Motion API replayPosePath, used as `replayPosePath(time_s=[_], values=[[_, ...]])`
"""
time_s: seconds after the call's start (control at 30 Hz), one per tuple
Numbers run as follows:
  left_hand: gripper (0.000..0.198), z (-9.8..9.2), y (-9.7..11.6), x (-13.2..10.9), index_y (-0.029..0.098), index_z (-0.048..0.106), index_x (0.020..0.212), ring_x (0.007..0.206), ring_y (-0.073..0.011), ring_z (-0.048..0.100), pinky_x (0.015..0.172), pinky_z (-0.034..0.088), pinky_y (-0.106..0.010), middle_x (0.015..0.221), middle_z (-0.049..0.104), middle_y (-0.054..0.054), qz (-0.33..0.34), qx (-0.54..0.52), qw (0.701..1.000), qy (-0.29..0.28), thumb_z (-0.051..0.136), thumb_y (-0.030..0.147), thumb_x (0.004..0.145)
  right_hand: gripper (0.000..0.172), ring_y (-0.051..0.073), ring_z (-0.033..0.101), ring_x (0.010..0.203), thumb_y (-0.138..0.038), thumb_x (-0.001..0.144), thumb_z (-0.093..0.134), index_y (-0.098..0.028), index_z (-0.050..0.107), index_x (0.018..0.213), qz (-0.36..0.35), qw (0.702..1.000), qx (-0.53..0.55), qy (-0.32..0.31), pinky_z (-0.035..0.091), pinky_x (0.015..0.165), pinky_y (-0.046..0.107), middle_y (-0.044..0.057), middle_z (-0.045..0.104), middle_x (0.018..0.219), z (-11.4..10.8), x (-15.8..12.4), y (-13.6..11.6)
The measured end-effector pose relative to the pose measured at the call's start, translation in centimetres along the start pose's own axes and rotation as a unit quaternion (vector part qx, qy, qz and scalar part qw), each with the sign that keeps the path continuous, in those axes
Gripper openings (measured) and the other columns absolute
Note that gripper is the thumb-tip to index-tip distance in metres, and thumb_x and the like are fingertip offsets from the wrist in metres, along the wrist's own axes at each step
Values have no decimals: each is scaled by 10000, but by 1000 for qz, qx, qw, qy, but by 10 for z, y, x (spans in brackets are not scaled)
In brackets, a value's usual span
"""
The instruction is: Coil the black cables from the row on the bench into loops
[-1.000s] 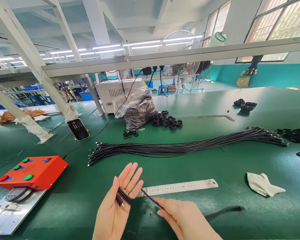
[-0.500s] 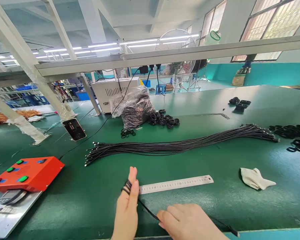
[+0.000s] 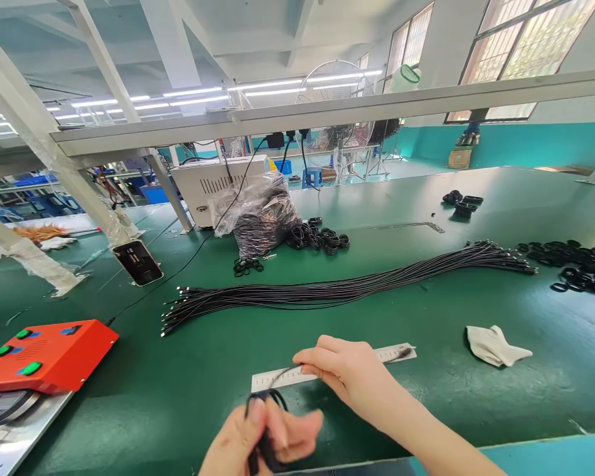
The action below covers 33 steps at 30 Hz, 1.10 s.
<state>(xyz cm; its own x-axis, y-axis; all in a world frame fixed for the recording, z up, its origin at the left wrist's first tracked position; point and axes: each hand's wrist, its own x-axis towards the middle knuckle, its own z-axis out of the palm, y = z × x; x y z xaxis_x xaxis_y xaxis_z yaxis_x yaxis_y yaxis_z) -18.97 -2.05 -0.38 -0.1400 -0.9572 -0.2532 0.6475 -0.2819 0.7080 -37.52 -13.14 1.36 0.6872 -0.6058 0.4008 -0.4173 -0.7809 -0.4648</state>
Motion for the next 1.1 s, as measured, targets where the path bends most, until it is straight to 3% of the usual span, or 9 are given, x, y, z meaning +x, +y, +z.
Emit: replayPosePath(time_s=[0.1,0.23,0.37,0.47,0.6,0.73,0.87,0.97,1.1], values=[[318,-8,16,0,207,754,973,1165,-222,607,1000,487,-301,1238,666,-41,115,-83,988,61,440,255,956,297,143,658,765,-209,978,428,-237,583,1229,17,999,-4,-28,445,637,211,25,701,865,22,-14,7],[356,-9,26,11,260,640,1228,1314,-188,469,1042,449,-259,1429,502,20,216,-79,965,124,396,260,969,300,175,686,751,-97,893,496,-190,572,1168,-3,998,-54,-33,451,637,246,26,735,882,57,-42,5],[352,1,13,27,299,605,1267,1379,-180,378,1118,347,-246,1476,453,47,241,40,952,184,466,359,950,48,143,602,530,-191,889,577,-183,594,932,-81,991,-103,-29,423,663,260,-19,664,624,71,-53,-14],[382,3,-5,30,295,601,1274,1392,-210,354,1174,236,-314,1467,472,13,216,233,928,195,537,400,913,139,137,549,505,-233,905,559,-191,537,774,-118,988,-96,-39,379,611,267,-22,621,597,51,-40,-26],[383,-4,-20,23,204,713,1112,1211,-273,543,1105,329,-383,1159,703,-102,151,386,901,127,550,466,885,176,139,572,670,-77,916,422,-194,538,851,-35,999,-21,-19,375,696,271,8,662,788,14,-9,-23],[396,-10,-24,19,160,755,861,644,-199,638,679,492,-286,515,634,-37,136,245,957,75,545,496,881,224,126,537,629,-231,979,381,-211,555,839,76,988,129,-28,373,623,246,-16,631,729,19,4,-16],[309,-7,-25,19,146,760,925,446,-79,502,484,379,-165,481,619,-21,107,95,987,76,635,418,853,285,135,593,694,-338,983,359,-205,606,928,180,913,366,-27,440,681,252,-2,652,762,49,-3,-23],[261,-2,-22,18,158,759,992,426,-36,476,449,370,-132,696,747,-81,70,29,992,99,652,353,855,312,194,623,996,-396,954,411,-208,608,1107,219,804,552,15,446,919,332,56,681,1060,65,-10,-29],[225,1,-17,17,218,739,1070,793,-133,709,728,537,-182,1135,722,-100,38,-43,995,86,602,243,892,553,259,477,1273,-470,859,524,-214,471,1347,227,690,686,37,348,1074,419,98,528,1369,77,-21,-27]])
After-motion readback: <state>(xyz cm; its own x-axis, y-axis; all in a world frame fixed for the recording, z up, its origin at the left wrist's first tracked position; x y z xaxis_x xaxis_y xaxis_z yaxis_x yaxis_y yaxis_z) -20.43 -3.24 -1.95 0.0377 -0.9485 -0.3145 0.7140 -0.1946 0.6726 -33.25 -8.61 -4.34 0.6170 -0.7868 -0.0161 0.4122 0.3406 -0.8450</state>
